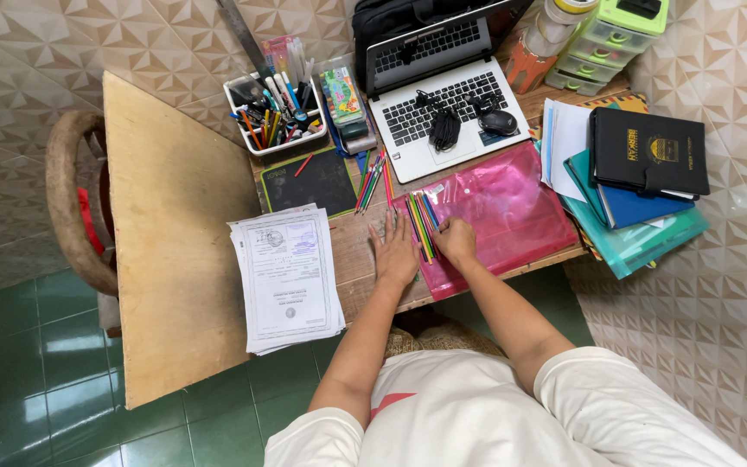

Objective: The person organizes office supplies on a cluttered desk. They sort colored pencils and pens into a white container, then move several notebooks and folders to different positions on the desk.

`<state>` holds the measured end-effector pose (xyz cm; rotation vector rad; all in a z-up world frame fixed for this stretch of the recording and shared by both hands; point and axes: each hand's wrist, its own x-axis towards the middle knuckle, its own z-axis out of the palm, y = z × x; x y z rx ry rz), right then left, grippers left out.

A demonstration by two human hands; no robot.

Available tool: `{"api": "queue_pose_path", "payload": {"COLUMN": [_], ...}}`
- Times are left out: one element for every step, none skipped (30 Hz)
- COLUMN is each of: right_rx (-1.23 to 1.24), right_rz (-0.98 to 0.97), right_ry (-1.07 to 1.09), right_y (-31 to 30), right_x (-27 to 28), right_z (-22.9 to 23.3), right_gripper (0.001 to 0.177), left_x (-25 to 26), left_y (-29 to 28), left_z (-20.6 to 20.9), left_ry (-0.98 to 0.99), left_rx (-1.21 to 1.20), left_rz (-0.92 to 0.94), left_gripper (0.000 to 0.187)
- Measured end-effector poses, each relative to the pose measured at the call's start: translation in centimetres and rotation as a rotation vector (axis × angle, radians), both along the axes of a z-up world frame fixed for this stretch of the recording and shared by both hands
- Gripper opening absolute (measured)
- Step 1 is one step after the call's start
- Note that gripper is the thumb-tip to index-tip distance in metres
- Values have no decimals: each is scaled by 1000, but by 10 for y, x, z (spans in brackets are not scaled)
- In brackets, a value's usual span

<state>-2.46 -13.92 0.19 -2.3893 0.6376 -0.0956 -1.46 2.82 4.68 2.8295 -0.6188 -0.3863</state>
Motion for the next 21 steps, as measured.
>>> {"api": "queue_pose_path", "payload": {"right_rx": [37,75,110,83,55,27,15,3,-9,-18,-26,-33,-2,30,63,102,139,177,182,187,192], "right_rz": [-25,-51,-73,-40,-5,30,106,181,256,318,379,440,493,546,598,591,584,576,562,548,535], "right_ry": [15,29,41,16,-8,-33,-69,-105,-142,-193,-241,-290,-357,-425,-492,-484,-476,-468,-513,-557,-601], "right_y": [2,4,6,10,14,19,24,30,37,44,51,59,66,73,81,89,97,106,114,122,130], "right_x": [0,0,1,2,2,4,8,12,17,23,29,36,45,54,62,69,75,83,91,99,107], "right_z": [2,6,11,16,22,28,35,42,49,56,64,72,81,90,99,107,115,123,130,135,140], "right_gripper": [21,21,21,21,22,22,22,22,21,20,19,17,16,15,14,14,15,15,16,17,18], "left_x": [1,2,4,6,8,11,14,20,26,33,40,47,54,62,68,75,82,89,96,103,109], "left_y": [2,4,5,8,11,14,17,22,27,32,38,45,51,58,66,74,82,89,96,104,111], "left_z": [1,3,4,5,6,7,8,10,11,14,16,19,23,26,30,33,38,42,47,51,55], "left_ry": [-3,-7,-14,-27,-41,-54,-110,-165,-222,-263,-302,-340,-344,-349,-353,-378,-404,-429,-449,-468,-488], "left_rx": [-17,-34,-52,-58,-63,-69,-68,-68,-67,-67,-66,-65,-91,-118,-143,-175,-208,-240,-261,-282,-302], "left_rz": [7,14,24,16,9,3,1,-1,-4,12,27,43,64,86,106,134,162,189,212,235,261], "left_gripper": [73,73,73,71,70,68,68,68,70,66,62,58,48,38,29,27,25,23,22,21,20]}}
